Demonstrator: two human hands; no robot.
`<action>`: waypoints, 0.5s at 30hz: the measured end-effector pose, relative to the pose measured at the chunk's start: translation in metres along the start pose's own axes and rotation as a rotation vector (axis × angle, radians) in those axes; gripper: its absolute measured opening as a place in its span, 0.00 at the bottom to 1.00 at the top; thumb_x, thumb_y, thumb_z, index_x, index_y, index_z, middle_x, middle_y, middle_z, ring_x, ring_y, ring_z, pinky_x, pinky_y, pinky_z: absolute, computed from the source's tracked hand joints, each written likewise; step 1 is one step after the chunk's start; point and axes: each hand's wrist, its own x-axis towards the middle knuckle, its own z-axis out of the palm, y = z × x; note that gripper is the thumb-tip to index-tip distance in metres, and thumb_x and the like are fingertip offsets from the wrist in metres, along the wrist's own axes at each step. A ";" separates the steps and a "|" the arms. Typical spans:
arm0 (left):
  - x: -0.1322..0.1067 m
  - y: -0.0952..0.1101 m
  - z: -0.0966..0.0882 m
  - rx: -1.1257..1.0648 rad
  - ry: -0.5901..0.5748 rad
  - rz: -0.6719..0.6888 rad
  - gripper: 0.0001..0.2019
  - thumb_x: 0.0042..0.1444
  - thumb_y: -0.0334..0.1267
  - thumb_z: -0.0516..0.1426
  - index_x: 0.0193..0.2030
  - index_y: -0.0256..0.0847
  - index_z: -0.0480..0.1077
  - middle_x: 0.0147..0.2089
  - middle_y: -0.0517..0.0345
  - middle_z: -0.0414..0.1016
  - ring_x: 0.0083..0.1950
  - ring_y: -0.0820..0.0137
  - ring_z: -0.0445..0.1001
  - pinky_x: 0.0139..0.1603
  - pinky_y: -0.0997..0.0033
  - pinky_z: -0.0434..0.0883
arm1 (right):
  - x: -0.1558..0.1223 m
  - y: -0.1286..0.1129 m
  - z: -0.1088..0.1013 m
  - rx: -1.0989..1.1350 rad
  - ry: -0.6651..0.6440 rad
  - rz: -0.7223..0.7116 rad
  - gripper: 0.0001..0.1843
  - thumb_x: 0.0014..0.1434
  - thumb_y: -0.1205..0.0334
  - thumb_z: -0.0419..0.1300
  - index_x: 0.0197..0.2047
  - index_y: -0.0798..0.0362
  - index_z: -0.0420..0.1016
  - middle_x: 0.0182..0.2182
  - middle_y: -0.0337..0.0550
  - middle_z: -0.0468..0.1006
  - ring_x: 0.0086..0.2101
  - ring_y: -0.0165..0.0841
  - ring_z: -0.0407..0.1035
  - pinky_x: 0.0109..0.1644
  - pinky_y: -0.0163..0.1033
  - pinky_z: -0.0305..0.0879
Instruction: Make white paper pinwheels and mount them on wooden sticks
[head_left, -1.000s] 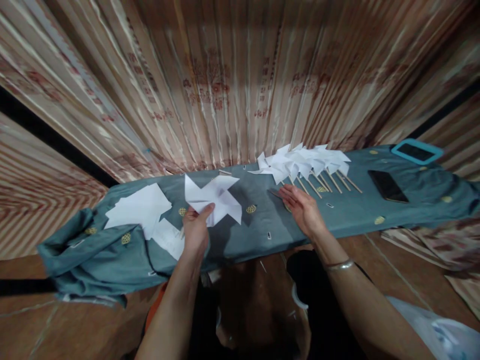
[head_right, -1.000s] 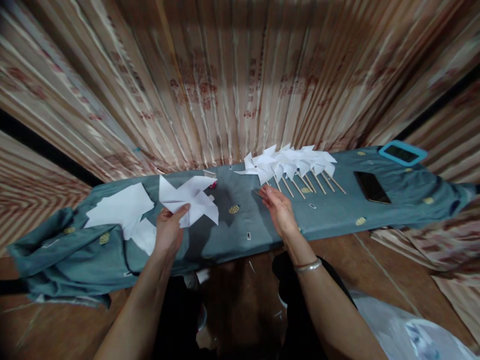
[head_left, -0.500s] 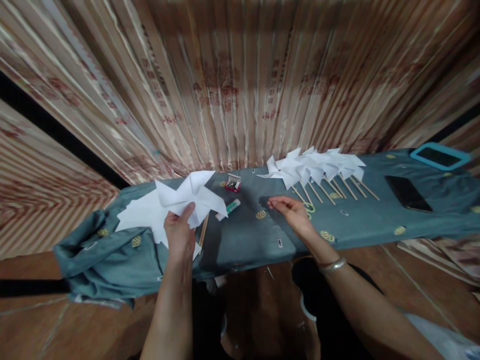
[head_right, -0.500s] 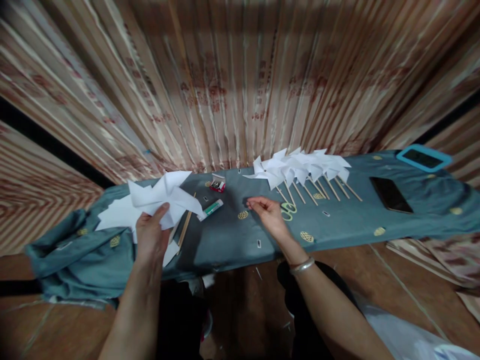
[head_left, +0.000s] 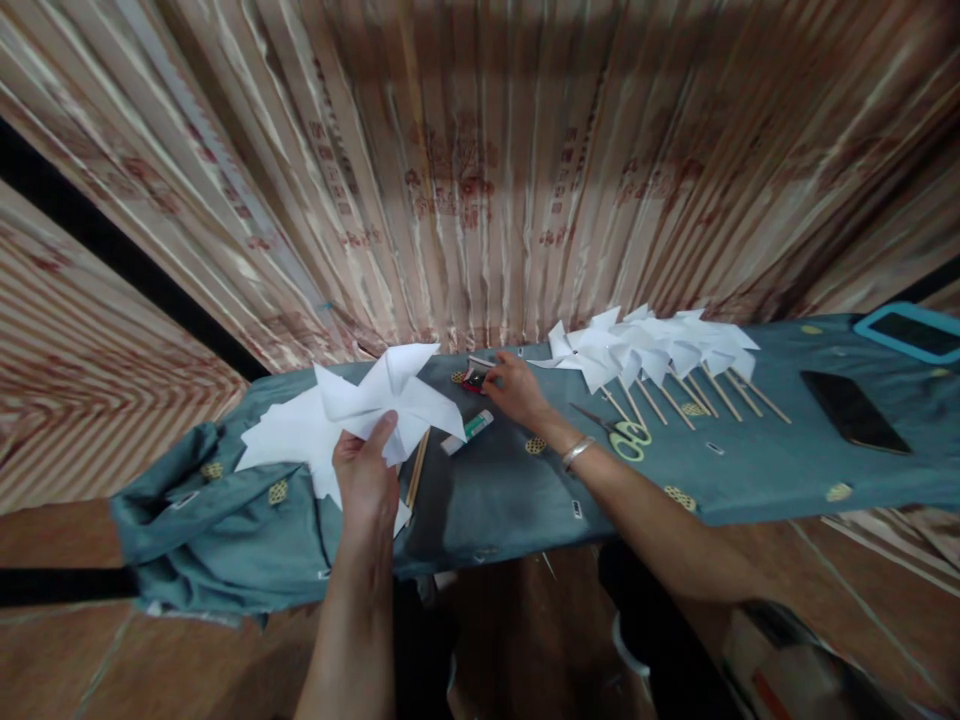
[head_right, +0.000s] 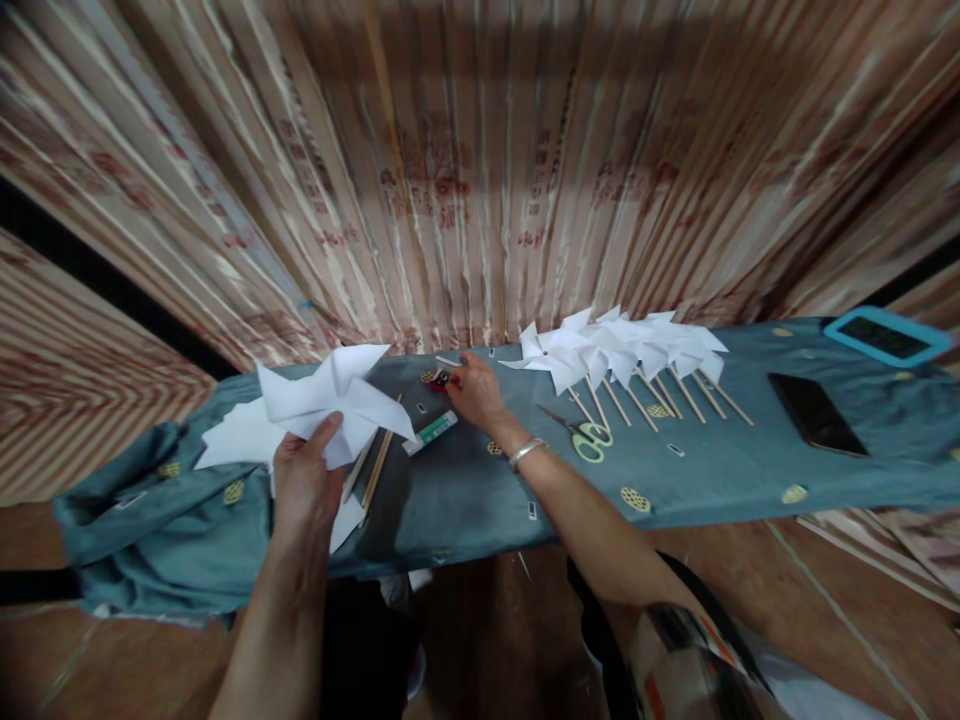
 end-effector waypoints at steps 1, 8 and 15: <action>-0.001 0.000 0.000 0.001 0.003 -0.002 0.15 0.33 0.32 0.68 0.33 0.38 0.75 0.33 0.57 0.81 0.41 0.65 0.79 0.51 0.62 0.72 | 0.006 -0.004 0.002 -0.103 -0.019 -0.021 0.11 0.58 0.67 0.56 0.38 0.55 0.81 0.60 0.52 0.68 0.60 0.41 0.61 0.63 0.44 0.55; -0.004 -0.001 0.001 -0.036 0.014 -0.040 0.18 0.30 0.32 0.70 0.33 0.37 0.76 0.33 0.57 0.82 0.38 0.66 0.79 0.49 0.63 0.73 | 0.028 -0.014 0.010 -0.419 -0.145 -0.084 0.17 0.60 0.66 0.52 0.45 0.62 0.79 0.62 0.61 0.64 0.62 0.48 0.53 0.60 0.48 0.56; -0.007 -0.003 -0.001 0.005 -0.010 -0.066 0.19 0.32 0.34 0.70 0.36 0.36 0.76 0.35 0.54 0.82 0.40 0.64 0.79 0.49 0.63 0.72 | 0.038 -0.014 0.013 -0.485 -0.194 -0.084 0.16 0.58 0.66 0.56 0.46 0.60 0.79 0.57 0.61 0.69 0.59 0.46 0.58 0.59 0.44 0.58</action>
